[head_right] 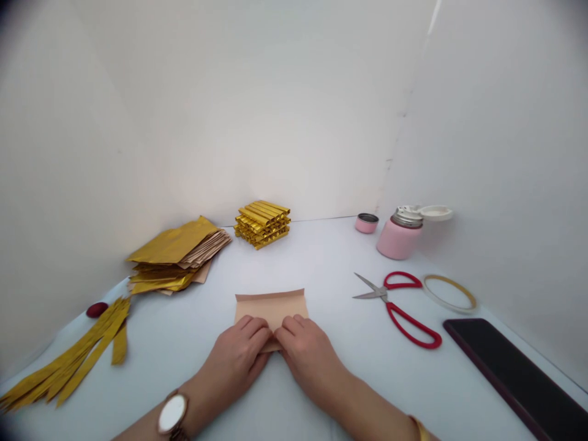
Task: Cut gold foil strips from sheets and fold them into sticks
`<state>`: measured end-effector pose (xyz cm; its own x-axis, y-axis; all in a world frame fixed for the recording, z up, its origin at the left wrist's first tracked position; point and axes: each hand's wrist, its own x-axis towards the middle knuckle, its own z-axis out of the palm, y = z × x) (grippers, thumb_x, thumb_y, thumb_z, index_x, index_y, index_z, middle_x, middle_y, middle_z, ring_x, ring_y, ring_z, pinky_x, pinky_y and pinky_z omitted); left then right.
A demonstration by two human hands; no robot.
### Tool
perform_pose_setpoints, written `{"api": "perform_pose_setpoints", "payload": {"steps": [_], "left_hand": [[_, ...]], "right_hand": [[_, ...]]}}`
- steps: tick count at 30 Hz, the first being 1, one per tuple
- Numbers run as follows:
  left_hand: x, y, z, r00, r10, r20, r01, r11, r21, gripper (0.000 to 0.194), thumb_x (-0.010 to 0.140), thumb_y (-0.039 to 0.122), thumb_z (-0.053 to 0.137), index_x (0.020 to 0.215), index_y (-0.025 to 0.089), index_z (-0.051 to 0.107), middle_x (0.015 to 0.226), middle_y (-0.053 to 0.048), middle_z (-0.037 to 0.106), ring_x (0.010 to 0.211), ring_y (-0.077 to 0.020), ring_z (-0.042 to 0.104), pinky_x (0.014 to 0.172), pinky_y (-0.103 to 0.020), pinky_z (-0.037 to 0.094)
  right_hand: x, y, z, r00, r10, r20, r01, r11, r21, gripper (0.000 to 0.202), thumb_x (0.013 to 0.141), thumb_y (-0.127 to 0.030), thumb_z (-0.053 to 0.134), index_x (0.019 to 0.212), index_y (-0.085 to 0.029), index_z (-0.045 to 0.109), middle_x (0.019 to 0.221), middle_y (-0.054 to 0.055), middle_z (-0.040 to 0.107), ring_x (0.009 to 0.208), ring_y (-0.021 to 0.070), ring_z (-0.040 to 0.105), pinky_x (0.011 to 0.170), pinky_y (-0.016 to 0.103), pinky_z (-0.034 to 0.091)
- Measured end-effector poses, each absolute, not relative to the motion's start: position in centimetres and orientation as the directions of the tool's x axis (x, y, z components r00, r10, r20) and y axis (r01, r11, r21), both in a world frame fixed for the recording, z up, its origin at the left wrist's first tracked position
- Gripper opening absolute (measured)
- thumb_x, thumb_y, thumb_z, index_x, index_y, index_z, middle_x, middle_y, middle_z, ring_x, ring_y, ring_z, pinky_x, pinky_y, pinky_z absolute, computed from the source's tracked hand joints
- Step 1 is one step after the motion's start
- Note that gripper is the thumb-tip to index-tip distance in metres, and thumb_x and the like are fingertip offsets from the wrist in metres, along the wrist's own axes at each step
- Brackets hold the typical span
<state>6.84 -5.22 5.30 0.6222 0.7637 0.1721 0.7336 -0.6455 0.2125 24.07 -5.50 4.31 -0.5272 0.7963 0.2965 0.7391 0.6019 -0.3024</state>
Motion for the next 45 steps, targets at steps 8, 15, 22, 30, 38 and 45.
{"api": "perform_pose_setpoints", "payload": {"steps": [8,15,22,30,38,45], "left_hand": [[6.4,-4.8,5.2,0.567,0.799,0.202,0.755,-0.602,0.260,0.012,0.084,0.012,0.048,0.077,0.018,0.056,0.080,-0.003,0.056,0.078,-0.0189,0.050,0.069,-0.030,0.044],[4.6,-4.7,5.7,0.528,0.828,0.186,0.757,-0.559,0.338,0.015,0.085,0.014,0.047,0.077,0.019,0.059,0.081,-0.003,0.057,0.081,-0.0183,0.052,0.071,-0.029,0.043],[2.6,-4.3,6.1,0.477,0.869,0.130,0.775,-0.486,0.404,0.016,0.084,0.017,0.047,0.075,0.020,0.060,0.079,-0.002,0.058,0.079,-0.0184,0.052,0.071,-0.030,0.042],[2.9,-4.2,5.5,0.395,0.910,0.129,0.849,-0.415,0.325,0.016,0.081,0.022,0.050,0.067,0.019,0.054,0.072,-0.003,0.057,0.073,-0.0193,0.053,0.065,-0.029,0.040],[3.1,-4.2,5.8,0.375,0.923,0.087,0.873,-0.383,0.303,0.016,0.081,0.023,0.049,0.067,0.018,0.054,0.074,-0.004,0.058,0.075,-0.0203,0.052,0.066,-0.029,0.039],[3.1,-4.4,5.4,0.337,0.907,0.254,0.852,-0.408,0.328,0.039,0.076,0.018,0.056,0.114,0.014,0.046,0.108,-0.011,0.055,0.100,-0.0257,0.050,0.082,-0.038,0.042]], "right_hand": [[24.1,-5.1,4.7,-0.496,0.825,0.270,0.763,0.563,-0.317,0.019,0.082,-0.006,0.047,0.072,-0.018,0.057,0.073,0.002,0.057,0.071,0.0174,0.052,0.065,0.028,0.042],[26.6,-4.6,5.4,-0.454,0.860,0.232,0.764,0.510,-0.396,0.015,0.083,-0.012,0.051,0.073,-0.020,0.059,0.074,0.001,0.060,0.073,0.0171,0.053,0.066,0.029,0.043],[28.4,-3.9,5.5,-0.414,0.900,0.139,0.746,0.422,-0.514,0.014,0.082,-0.018,0.055,0.069,-0.020,0.059,0.071,-0.001,0.059,0.071,0.0154,0.053,0.066,0.027,0.041],[28.1,-3.9,5.5,-0.375,0.918,0.127,0.776,0.386,-0.498,0.017,0.082,-0.022,0.051,0.065,-0.019,0.054,0.068,0.001,0.056,0.067,0.0164,0.051,0.062,0.027,0.039],[27.7,-3.7,5.3,-0.319,0.941,0.111,0.804,0.331,-0.494,0.015,0.077,-0.021,0.053,0.062,-0.019,0.052,0.066,0.001,0.055,0.066,0.0170,0.051,0.059,0.027,0.038],[27.8,-3.7,4.4,-0.230,0.966,0.120,0.824,0.258,-0.504,0.016,0.075,-0.025,0.055,0.063,-0.020,0.046,0.068,0.001,0.055,0.065,0.0170,0.050,0.058,0.027,0.037]]}}
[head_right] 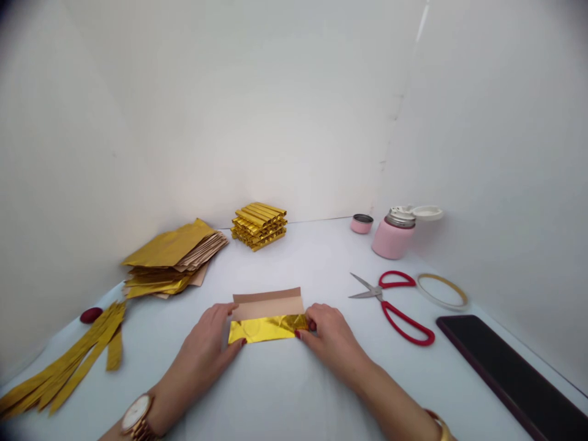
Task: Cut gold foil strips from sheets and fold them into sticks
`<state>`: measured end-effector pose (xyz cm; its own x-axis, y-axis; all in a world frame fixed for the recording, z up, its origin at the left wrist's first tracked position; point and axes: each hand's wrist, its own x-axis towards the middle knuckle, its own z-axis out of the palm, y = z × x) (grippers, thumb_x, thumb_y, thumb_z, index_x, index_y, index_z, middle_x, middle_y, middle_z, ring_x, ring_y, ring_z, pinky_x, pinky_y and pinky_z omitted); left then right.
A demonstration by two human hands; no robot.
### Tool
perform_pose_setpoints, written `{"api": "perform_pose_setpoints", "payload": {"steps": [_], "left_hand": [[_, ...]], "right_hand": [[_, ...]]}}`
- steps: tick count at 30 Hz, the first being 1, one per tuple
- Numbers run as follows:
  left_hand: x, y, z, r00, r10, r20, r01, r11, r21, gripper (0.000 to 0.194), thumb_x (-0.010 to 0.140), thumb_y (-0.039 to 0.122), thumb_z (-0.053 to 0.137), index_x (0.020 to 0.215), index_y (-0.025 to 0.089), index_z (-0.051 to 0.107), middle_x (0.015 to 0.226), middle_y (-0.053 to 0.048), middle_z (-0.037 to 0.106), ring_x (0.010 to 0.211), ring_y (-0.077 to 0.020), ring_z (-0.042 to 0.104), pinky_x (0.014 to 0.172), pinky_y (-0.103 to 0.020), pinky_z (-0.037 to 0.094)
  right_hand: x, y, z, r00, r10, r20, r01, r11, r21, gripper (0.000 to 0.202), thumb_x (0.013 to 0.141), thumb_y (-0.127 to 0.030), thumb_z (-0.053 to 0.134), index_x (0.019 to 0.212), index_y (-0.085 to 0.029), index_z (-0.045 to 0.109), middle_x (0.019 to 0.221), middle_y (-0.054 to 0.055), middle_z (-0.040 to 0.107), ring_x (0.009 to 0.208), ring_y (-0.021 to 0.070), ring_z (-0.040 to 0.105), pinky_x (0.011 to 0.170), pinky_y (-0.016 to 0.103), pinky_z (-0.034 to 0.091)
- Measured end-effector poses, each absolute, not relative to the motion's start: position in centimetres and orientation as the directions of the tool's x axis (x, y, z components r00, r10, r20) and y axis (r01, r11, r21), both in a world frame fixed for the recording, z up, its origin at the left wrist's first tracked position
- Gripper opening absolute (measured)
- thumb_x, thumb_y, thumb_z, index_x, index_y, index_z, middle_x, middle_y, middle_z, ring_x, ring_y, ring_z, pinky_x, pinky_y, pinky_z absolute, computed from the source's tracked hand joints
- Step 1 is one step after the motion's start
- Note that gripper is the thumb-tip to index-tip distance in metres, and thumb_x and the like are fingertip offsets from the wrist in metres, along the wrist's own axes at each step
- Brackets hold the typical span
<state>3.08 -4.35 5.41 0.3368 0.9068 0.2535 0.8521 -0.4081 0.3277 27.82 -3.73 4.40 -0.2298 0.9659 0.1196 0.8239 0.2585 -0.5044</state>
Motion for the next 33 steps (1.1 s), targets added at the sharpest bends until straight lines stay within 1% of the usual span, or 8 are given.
{"api": "perform_pose_setpoints", "payload": {"steps": [3,8,11,13,17,20,28,33], "left_hand": [[3.6,-4.6,5.6,0.513,0.797,0.319,0.780,-0.588,0.214,0.046,0.082,0.011,0.050,0.126,0.021,0.039,0.126,-0.010,0.046,0.114,-0.0253,0.043,0.090,-0.041,0.039],[4.8,-5.3,6.0,0.743,0.650,0.161,0.633,-0.760,0.145,0.024,0.087,0.007,0.043,0.103,0.019,0.056,0.109,-0.006,0.061,0.103,-0.0200,0.054,0.088,-0.034,0.045],[5.2,-5.5,5.8,0.726,0.670,0.157,0.650,-0.742,0.162,0.023,0.083,0.006,0.046,0.100,0.016,0.058,0.111,-0.008,0.060,0.105,-0.0224,0.053,0.091,-0.036,0.044],[5.2,-5.6,5.6,0.717,0.678,0.161,0.649,-0.734,0.200,0.025,0.078,0.005,0.048,0.098,0.016,0.058,0.112,-0.008,0.059,0.106,-0.0231,0.052,0.093,-0.037,0.042],[4.9,-5.5,5.6,0.690,0.702,0.176,0.642,-0.706,0.300,0.031,0.076,0.006,0.046,0.102,0.019,0.058,0.111,-0.005,0.061,0.105,-0.0196,0.052,0.096,-0.033,0.040],[4.4,-5.3,6.0,0.686,0.708,0.167,0.620,-0.689,0.376,0.032,0.078,0.006,0.043,0.099,0.021,0.061,0.108,-0.002,0.063,0.105,-0.0155,0.054,0.097,-0.028,0.039],[2.5,-3.8,7.1,0.717,0.693,0.074,0.478,-0.566,0.671,0.039,0.080,0.004,0.038,0.091,0.024,0.069,0.107,0.004,0.066,0.109,-0.0137,0.054,0.100,-0.028,0.036],[1.8,-2.8,5.8,0.531,0.847,0.018,0.523,-0.344,0.780,0.031,0.081,0.010,0.045,0.097,0.023,0.068,0.102,0.002,0.068,0.092,-0.0144,0.063,0.084,-0.024,0.048]], "right_hand": [[28.0,-3.7,4.1,-0.212,0.970,0.119,0.820,0.243,-0.518,0.009,0.074,-0.025,0.057,0.075,-0.021,0.049,0.068,-0.001,0.055,0.063,0.0166,0.052,0.057,0.027,0.039],[28.1,-4.3,4.5,-0.236,0.946,0.222,0.821,0.316,-0.475,0.024,0.077,-0.023,0.055,0.100,-0.019,0.053,0.086,0.005,0.060,0.081,0.0213,0.056,0.072,0.035,0.045],[27.2,-5.2,4.7,-0.409,0.843,0.348,0.798,0.516,-0.313,0.030,0.082,-0.019,0.049,0.111,-0.016,0.055,0.110,0.013,0.058,0.105,0.0267,0.051,0.089,0.043,0.040],[26.3,-5.7,4.6,-0.593,0.755,0.281,0.709,0.654,-0.262,0.037,0.085,-0.022,0.048,0.121,-0.013,0.051,0.124,0.014,0.054,0.116,0.0270,0.045,0.097,0.043,0.035],[25.1,-6.4,4.4,-0.727,0.685,0.046,0.628,0.692,-0.356,0.058,0.086,-0.039,0.048,0.136,-0.015,0.033,0.140,0.012,0.036,0.126,0.0264,0.035,0.103,0.044,0.030],[25.5,-6.3,5.1,-0.717,0.697,-0.003,0.623,0.639,-0.451,0.056,0.086,-0.038,0.048,0.137,-0.021,0.032,0.141,0.008,0.035,0.128,0.0240,0.033,0.105,0.043,0.028],[30.1,-4.2,7.4,-0.723,0.689,0.049,0.488,0.560,-0.670,0.031,0.091,-0.028,0.040,0.114,-0.024,0.060,0.123,0.005,0.057,0.116,0.0175,0.048,0.100,0.034,0.036],[30.9,-3.5,6.2,-0.656,0.747,0.104,0.445,0.495,-0.747,0.028,0.090,-0.030,0.043,0.104,-0.024,0.066,0.110,0.006,0.065,0.107,0.0183,0.055,0.091,0.032,0.044]]}}
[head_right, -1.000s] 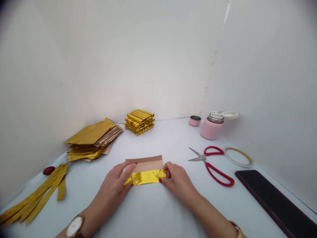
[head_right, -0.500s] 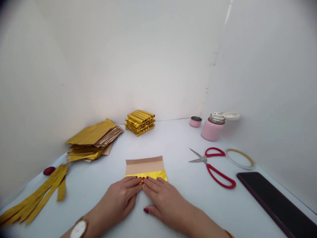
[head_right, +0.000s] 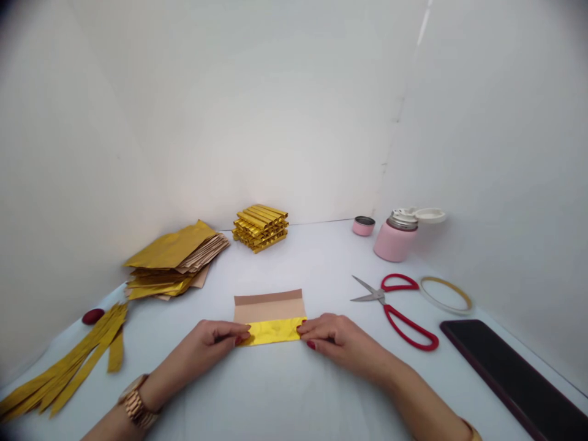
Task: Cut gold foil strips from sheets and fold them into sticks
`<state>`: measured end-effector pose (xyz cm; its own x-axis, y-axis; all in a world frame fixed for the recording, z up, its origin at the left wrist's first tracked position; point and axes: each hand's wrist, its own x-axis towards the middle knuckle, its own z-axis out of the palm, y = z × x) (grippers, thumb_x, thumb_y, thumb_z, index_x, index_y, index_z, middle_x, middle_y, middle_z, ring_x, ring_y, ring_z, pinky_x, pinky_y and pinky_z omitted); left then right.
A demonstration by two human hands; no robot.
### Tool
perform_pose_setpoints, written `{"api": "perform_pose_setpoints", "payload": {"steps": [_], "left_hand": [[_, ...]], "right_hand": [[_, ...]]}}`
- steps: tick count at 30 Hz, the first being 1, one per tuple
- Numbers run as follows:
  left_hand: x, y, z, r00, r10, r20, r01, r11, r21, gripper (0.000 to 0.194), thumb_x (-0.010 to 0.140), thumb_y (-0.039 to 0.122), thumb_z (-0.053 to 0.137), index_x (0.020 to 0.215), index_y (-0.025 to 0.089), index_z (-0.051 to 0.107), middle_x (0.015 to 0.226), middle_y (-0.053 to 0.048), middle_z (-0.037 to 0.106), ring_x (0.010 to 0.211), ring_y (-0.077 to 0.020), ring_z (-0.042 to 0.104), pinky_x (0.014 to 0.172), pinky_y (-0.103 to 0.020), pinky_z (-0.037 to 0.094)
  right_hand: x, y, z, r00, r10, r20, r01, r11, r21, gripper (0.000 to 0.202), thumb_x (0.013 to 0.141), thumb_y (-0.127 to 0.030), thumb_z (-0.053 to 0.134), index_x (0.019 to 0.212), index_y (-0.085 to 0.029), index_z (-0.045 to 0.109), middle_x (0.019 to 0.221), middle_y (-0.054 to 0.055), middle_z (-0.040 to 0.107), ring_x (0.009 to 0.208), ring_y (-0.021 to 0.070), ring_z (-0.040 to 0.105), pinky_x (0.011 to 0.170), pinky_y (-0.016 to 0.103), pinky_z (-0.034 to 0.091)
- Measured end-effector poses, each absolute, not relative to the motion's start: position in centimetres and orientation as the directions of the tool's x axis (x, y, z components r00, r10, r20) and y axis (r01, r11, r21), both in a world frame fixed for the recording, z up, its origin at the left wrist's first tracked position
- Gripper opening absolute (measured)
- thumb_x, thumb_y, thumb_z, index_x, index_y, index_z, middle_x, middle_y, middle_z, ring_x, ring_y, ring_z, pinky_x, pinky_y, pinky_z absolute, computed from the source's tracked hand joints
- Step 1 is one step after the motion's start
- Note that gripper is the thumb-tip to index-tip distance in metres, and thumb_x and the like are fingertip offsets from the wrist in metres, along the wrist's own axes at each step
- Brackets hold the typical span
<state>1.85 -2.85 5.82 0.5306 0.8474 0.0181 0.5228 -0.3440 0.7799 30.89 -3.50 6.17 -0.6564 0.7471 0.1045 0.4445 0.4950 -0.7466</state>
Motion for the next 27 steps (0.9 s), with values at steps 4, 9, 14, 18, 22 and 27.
{"api": "perform_pose_setpoints", "payload": {"steps": [4,9,14,18,22,27], "left_hand": [[2.3,-3.4,5.6,0.519,0.843,0.137,0.609,-0.478,0.633,0.031,0.079,0.007,0.047,0.099,0.023,0.066,0.097,-0.002,0.066,0.090,-0.0162,0.060,0.082,-0.026,0.048],[2.7,-4.0,5.8,0.535,0.807,0.251,0.699,-0.589,0.405,0.057,0.074,-0.001,0.044,0.124,0.024,0.045,0.131,-0.009,0.042,0.120,-0.0227,0.040,0.096,-0.039,0.039],[2.3,-2.4,5.3,0.565,0.801,0.197,0.748,-0.598,0.286,0.081,0.071,0.003,0.049,0.140,0.025,0.013,0.149,-0.010,0.001,0.135,-0.0285,0.003,0.102,-0.053,0.022],[2.5,-1.7,5.2,0.561,0.823,0.092,0.785,-0.564,0.256,0.085,0.067,0.010,0.050,0.141,0.020,0.010,0.148,-0.010,0.013,0.135,-0.0285,0.002,0.103,-0.056,0.014],[2.9,-2.1,5.7,0.571,0.814,0.102,0.773,-0.576,0.266,0.077,0.065,0.011,0.049,0.137,0.019,0.023,0.137,-0.008,0.038,0.133,-0.0262,0.015,0.104,-0.055,0.014],[3.5,-3.0,6.4,0.606,0.790,0.092,0.753,-0.607,0.255,0.042,0.076,0.007,0.040,0.112,0.025,0.051,0.117,-0.005,0.054,0.117,-0.0208,0.044,0.101,-0.054,0.022]], "right_hand": [[30.3,-3.6,5.1,-0.557,0.815,0.161,0.471,0.470,-0.746,0.024,0.088,-0.027,0.046,0.098,-0.023,0.068,0.101,0.006,0.067,0.097,0.0179,0.059,0.088,0.032,0.046],[29.4,-4.0,5.5,-0.522,0.831,0.192,0.557,0.502,-0.661,0.025,0.088,-0.020,0.041,0.091,-0.023,0.066,0.099,0.005,0.062,0.094,0.0171,0.057,0.082,0.030,0.047],[29.2,-4.1,5.8,-0.530,0.829,0.182,0.584,0.512,-0.630,0.025,0.087,-0.017,0.041,0.092,-0.024,0.065,0.098,0.005,0.060,0.094,0.0179,0.055,0.082,0.031,0.046],[29.3,-3.9,5.5,-0.536,0.823,0.190,0.584,0.523,-0.621,0.026,0.086,-0.014,0.041,0.091,-0.023,0.065,0.098,0.005,0.060,0.094,0.0178,0.055,0.081,0.030,0.046],[29.2,-3.8,5.4,-0.542,0.818,0.192,0.581,0.529,-0.618,0.025,0.085,-0.012,0.042,0.091,-0.023,0.064,0.098,0.005,0.059,0.094,0.0172,0.055,0.081,0.030,0.046],[29.3,-4.2,5.6,-0.533,0.810,0.243,0.600,0.565,-0.567,0.026,0.085,-0.012,0.041,0.092,-0.023,0.063,0.096,0.005,0.061,0.092,0.0178,0.056,0.079,0.030,0.048]]}}
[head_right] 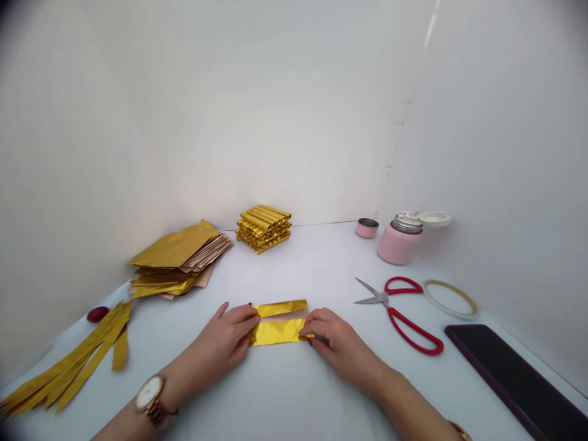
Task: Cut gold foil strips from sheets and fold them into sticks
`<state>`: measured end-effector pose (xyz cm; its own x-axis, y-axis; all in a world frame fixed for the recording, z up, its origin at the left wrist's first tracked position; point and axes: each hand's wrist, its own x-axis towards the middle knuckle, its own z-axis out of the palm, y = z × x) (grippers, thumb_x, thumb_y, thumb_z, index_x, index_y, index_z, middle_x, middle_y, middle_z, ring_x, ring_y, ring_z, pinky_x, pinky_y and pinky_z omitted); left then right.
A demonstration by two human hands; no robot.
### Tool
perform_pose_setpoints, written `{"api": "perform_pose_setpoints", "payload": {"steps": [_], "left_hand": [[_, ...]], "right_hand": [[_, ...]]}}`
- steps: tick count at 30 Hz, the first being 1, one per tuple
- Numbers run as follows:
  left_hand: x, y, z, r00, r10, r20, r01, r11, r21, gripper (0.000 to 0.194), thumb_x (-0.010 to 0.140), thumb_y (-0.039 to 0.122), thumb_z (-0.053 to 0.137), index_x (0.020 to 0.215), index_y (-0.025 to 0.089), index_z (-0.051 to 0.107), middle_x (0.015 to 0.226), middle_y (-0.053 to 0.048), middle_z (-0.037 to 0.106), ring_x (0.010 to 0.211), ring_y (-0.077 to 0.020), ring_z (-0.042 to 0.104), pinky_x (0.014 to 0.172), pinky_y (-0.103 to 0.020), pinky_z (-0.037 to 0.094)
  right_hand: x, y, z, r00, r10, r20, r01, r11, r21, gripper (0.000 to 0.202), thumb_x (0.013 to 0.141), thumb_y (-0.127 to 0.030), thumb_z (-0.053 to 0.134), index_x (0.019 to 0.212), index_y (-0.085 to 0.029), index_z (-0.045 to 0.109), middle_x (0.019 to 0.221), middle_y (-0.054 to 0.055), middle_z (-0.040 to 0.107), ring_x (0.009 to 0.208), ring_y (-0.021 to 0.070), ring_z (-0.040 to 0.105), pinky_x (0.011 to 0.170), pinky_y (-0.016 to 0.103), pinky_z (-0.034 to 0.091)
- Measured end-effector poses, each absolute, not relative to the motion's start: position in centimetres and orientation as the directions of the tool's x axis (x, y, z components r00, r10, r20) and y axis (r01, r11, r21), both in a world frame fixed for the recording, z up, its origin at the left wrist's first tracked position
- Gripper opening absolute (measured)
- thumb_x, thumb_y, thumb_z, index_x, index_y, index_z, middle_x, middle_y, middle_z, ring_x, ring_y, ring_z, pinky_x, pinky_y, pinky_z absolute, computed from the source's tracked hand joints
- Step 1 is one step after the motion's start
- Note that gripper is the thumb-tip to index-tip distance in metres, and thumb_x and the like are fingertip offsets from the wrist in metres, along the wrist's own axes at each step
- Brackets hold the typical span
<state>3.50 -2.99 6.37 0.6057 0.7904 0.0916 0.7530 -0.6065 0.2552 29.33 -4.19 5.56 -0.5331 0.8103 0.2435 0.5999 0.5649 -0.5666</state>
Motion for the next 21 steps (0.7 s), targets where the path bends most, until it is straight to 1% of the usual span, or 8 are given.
{"api": "perform_pose_setpoints", "payload": {"steps": [2,5,7,8,10,12,15,21], "left_hand": [[3.7,-3.2,6.4,0.609,0.787,0.095,0.753,-0.612,0.241,0.038,0.078,0.006,0.040,0.110,0.024,0.052,0.116,-0.005,0.055,0.110,-0.0199,0.049,0.100,-0.052,0.024],[4.1,-3.3,6.1,0.611,0.786,0.095,0.759,-0.615,0.212,0.039,0.078,0.005,0.041,0.112,0.021,0.051,0.115,-0.007,0.055,0.107,-0.0208,0.051,0.099,-0.048,0.028],[4.3,-3.3,5.8,0.605,0.791,0.093,0.770,-0.611,0.187,0.038,0.077,0.004,0.042,0.112,0.019,0.051,0.114,-0.008,0.055,0.107,-0.0217,0.050,0.098,-0.045,0.031],[4.3,-3.2,5.6,0.602,0.793,0.092,0.774,-0.608,0.176,0.039,0.077,0.004,0.043,0.112,0.018,0.051,0.114,-0.008,0.056,0.107,-0.0220,0.050,0.097,-0.044,0.033],[4.4,-3.2,5.4,0.604,0.791,0.096,0.775,-0.611,0.158,0.039,0.078,0.004,0.043,0.114,0.017,0.051,0.116,-0.009,0.055,0.107,-0.0224,0.050,0.096,-0.041,0.035],[4.3,-3.1,5.2,0.615,0.782,0.105,0.767,-0.623,0.150,0.039,0.080,0.006,0.043,0.117,0.017,0.050,0.119,-0.010,0.054,0.109,-0.0224,0.050,0.094,-0.040,0.037],[3.9,-3.2,5.2,0.616,0.778,0.123,0.762,-0.628,0.155,0.039,0.082,0.008,0.042,0.119,0.019,0.050,0.123,-0.010,0.053,0.112,-0.0220,0.049,0.092,-0.039,0.039],[2.7,-3.4,5.6,0.573,0.813,0.107,0.779,-0.580,0.237,0.039,0.084,0.009,0.040,0.118,0.024,0.052,0.126,-0.004,0.053,0.114,-0.0205,0.050,0.094,-0.043,0.039]], "right_hand": [[29.0,-4.3,5.6,-0.486,0.803,0.345,0.632,0.596,-0.496,0.026,0.086,-0.014,0.040,0.097,-0.023,0.062,0.098,0.007,0.062,0.094,0.0198,0.057,0.081,0.034,0.048],[27.1,-4.3,5.6,-0.455,0.759,0.466,0.705,0.627,-0.332,0.032,0.088,-0.019,0.041,0.116,-0.019,0.054,0.118,0.013,0.056,0.111,0.0243,0.049,0.092,0.042,0.041],[25.0,-4.0,5.3,-0.538,0.736,0.411,0.717,0.656,-0.235,0.044,0.088,-0.025,0.042,0.131,-0.014,0.040,0.135,0.015,0.043,0.124,0.0264,0.036,0.099,0.046,0.033],[23.9,-3.9,5.2,-0.586,0.727,0.359,0.710,0.674,-0.205,0.053,0.088,-0.032,0.044,0.136,-0.012,0.032,0.139,0.015,0.036,0.128,0.0274,0.030,0.101,0.048,0.030],[22.0,-3.4,4.8,-0.661,0.704,0.258,0.678,0.708,-0.196,0.069,0.084,-0.048,0.045,0.139,-0.012,0.024,0.144,0.015,0.026,0.132,0.0286,0.021,0.104,0.052,0.022],[21.3,-2.9,4.4,-0.687,0.710,0.153,0.671,0.702,-0.240,0.075,0.083,-0.057,0.040,0.140,-0.011,0.021,0.145,0.015,0.023,0.133,0.0285,0.017,0.105,0.052,0.018],[22.6,-2.5,4.1,-0.644,0.765,0.015,0.730,0.620,-0.286,0.074,0.084,-0.059,0.035,0.140,-0.011,0.023,0.145,0.016,0.021,0.133,0.0295,0.016,0.104,0.053,0.019],[26.7,-2.9,3.8,-0.527,0.850,-0.003,0.825,0.511,-0.240,0.066,0.089,-0.053,0.029,0.140,-0.013,0.020,0.146,0.013,0.019,0.133,0.0270,0.017,0.103,0.052,0.022]]}}
